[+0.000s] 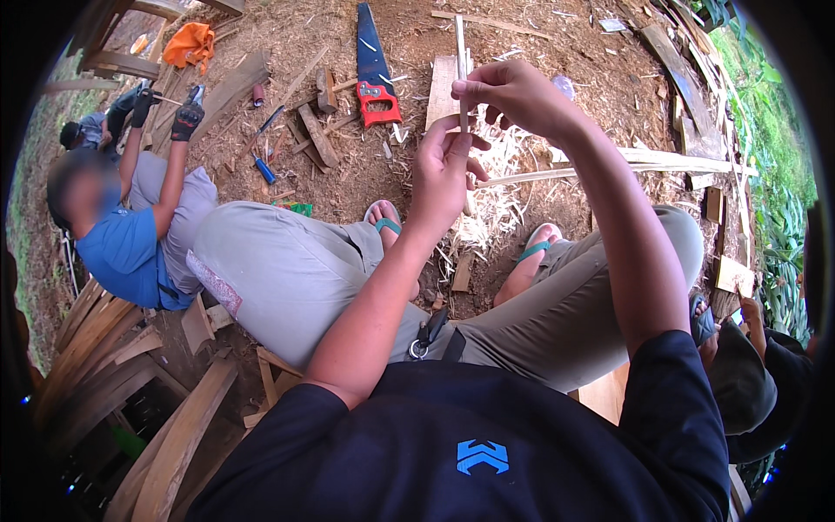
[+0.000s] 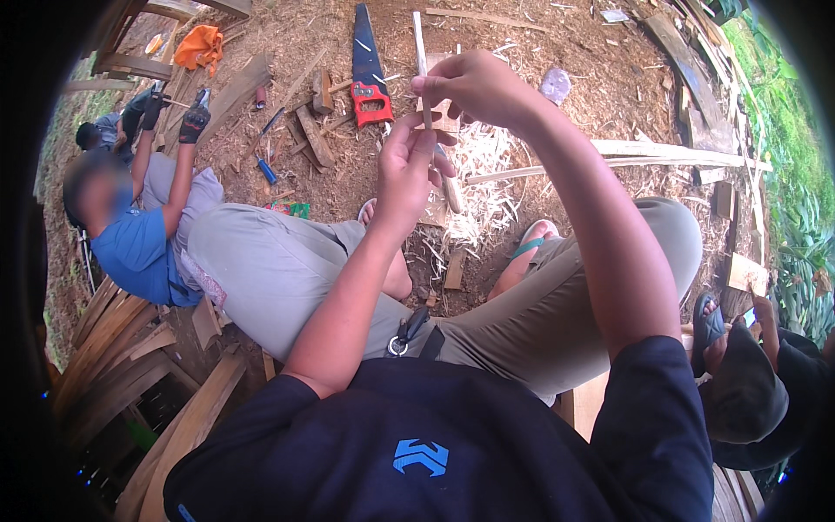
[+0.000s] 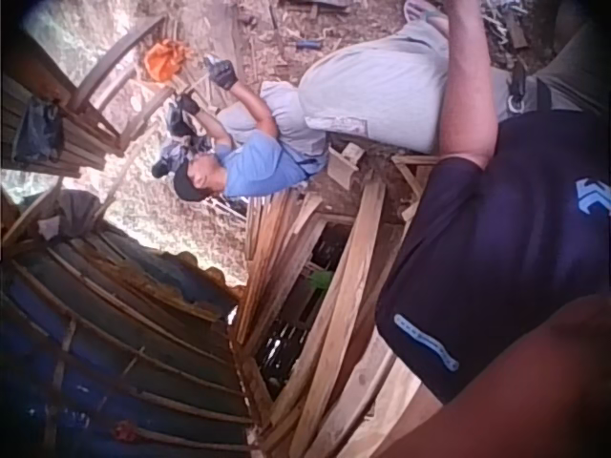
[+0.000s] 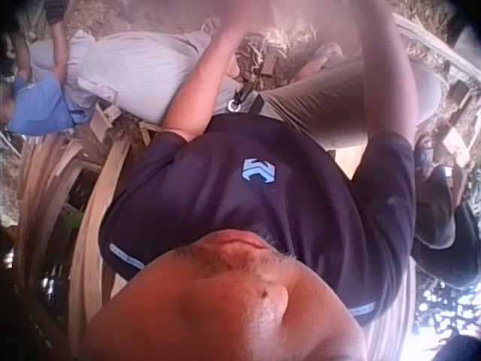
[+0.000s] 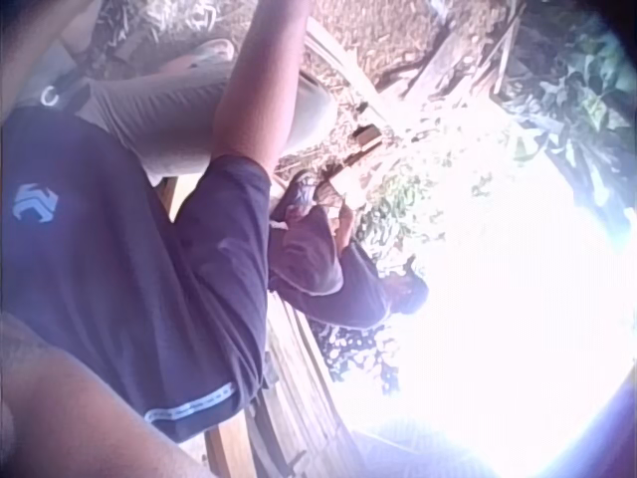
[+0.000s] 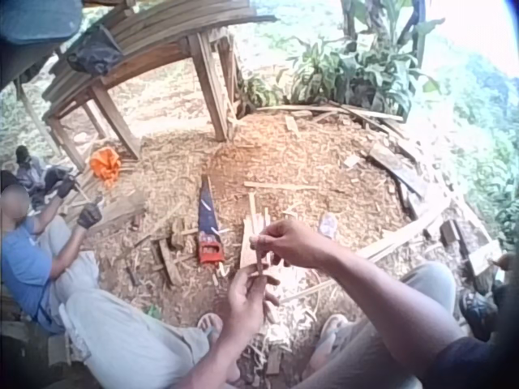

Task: The person sits on the ground and uses a knife to sharpen thin wooden sticks. They hold the sticks against a sanding block and rub them back and forth to smooth the surface, then inspect the sharpened tips. The person handles multiple sticks one by one, rotating them to work on different sides.

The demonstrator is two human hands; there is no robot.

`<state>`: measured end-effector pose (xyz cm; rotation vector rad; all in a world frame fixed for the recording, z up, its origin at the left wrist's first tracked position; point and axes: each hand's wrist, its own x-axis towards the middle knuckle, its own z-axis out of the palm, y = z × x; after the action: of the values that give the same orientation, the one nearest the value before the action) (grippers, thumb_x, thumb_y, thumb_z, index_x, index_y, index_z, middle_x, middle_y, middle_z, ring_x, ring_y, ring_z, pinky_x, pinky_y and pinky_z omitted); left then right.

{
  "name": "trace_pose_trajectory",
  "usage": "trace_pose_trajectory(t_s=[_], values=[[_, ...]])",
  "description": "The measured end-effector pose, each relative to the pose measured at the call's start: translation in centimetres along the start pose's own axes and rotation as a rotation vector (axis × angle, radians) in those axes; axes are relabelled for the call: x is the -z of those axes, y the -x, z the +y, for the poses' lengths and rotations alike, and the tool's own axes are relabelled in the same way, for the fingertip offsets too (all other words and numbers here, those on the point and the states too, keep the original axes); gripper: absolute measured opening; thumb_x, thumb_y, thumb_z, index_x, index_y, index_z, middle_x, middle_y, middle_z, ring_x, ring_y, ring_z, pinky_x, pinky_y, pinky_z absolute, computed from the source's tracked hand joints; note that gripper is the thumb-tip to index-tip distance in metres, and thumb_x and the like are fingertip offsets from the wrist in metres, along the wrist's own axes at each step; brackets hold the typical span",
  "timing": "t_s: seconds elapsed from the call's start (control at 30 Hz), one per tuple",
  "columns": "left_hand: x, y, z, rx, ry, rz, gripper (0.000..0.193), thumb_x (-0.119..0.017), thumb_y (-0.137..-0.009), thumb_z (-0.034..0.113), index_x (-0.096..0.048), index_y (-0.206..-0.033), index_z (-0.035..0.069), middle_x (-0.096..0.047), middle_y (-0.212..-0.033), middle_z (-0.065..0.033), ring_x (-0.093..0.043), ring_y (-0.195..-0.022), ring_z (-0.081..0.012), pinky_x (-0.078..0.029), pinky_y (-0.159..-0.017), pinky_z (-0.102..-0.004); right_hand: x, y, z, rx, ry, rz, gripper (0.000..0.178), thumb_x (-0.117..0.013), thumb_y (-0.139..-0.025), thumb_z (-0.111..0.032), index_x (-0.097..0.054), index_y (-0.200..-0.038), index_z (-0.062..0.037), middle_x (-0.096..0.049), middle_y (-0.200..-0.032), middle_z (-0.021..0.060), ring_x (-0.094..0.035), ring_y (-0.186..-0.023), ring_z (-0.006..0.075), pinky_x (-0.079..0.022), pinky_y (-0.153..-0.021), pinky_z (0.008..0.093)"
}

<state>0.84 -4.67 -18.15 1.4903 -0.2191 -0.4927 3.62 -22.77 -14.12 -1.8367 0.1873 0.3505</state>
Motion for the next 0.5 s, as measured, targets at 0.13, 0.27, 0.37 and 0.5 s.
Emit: trace_pose_trajectory(t_s=[0.13,0.27,0.37,0.5], values=[[-0.13,0.41,0.13,0.070,-0.020,-0.046,0.029,-0.050,-0.106,0.025,-0.054,-0.124,0.004,-0.070,-0.099,-0.0097,-0.067,-0.067,-0.0123,-0.046,-0.054,-0.0214,-0.01,-0.04,-0.05,-0.033,-0.007,0.103,0.035,-0.062,-0.099,-0.037,-0.073,-0.108,-0.0050,-0.074,-0.093,0.0038,-0.063,-0.071,0.0077,-0.050,-0.060,0.0248],[-0.27,0.40,0.17,0.104,0.037,-0.016,0.028,-0.050,-0.106,0.027,-0.054,-0.119,0.003,-0.069,-0.092,-0.0100,-0.066,-0.063,-0.0128,-0.046,-0.052,-0.0219,-0.14,-0.02,0.24,0.004,-0.003,0.124,0.031,-0.062,-0.100,-0.033,-0.072,-0.112,-0.0059,-0.075,-0.096,0.0049,-0.065,-0.074,0.0082,-0.051,-0.061,0.0247],[-0.02,0.17,-0.18,0.075,0.053,0.026,0.027,-0.048,-0.106,0.027,-0.054,-0.115,0.002,-0.066,-0.077,-0.0078,-0.061,-0.052,-0.0111,-0.043,-0.045,-0.0215,0.15,-0.37,0.68,0.012,0.060,0.031,0.030,-0.063,-0.099,-0.030,-0.071,-0.113,-0.0056,-0.075,-0.095,0.0046,-0.066,-0.075,0.0084,-0.052,-0.061,0.0250],[-0.12,0.10,-0.14,0.058,0.075,0.033,0.027,-0.047,-0.106,0.028,-0.056,-0.110,0.003,-0.056,-0.062,-0.0013,-0.052,-0.045,-0.0083,-0.039,-0.042,-0.0221,0.04,-0.08,0.41,-0.054,0.052,-0.062,0.030,-0.063,-0.099,-0.030,-0.071,-0.113,-0.0049,-0.074,-0.094,0.0047,-0.067,-0.076,0.0092,-0.054,-0.061,0.0257]])
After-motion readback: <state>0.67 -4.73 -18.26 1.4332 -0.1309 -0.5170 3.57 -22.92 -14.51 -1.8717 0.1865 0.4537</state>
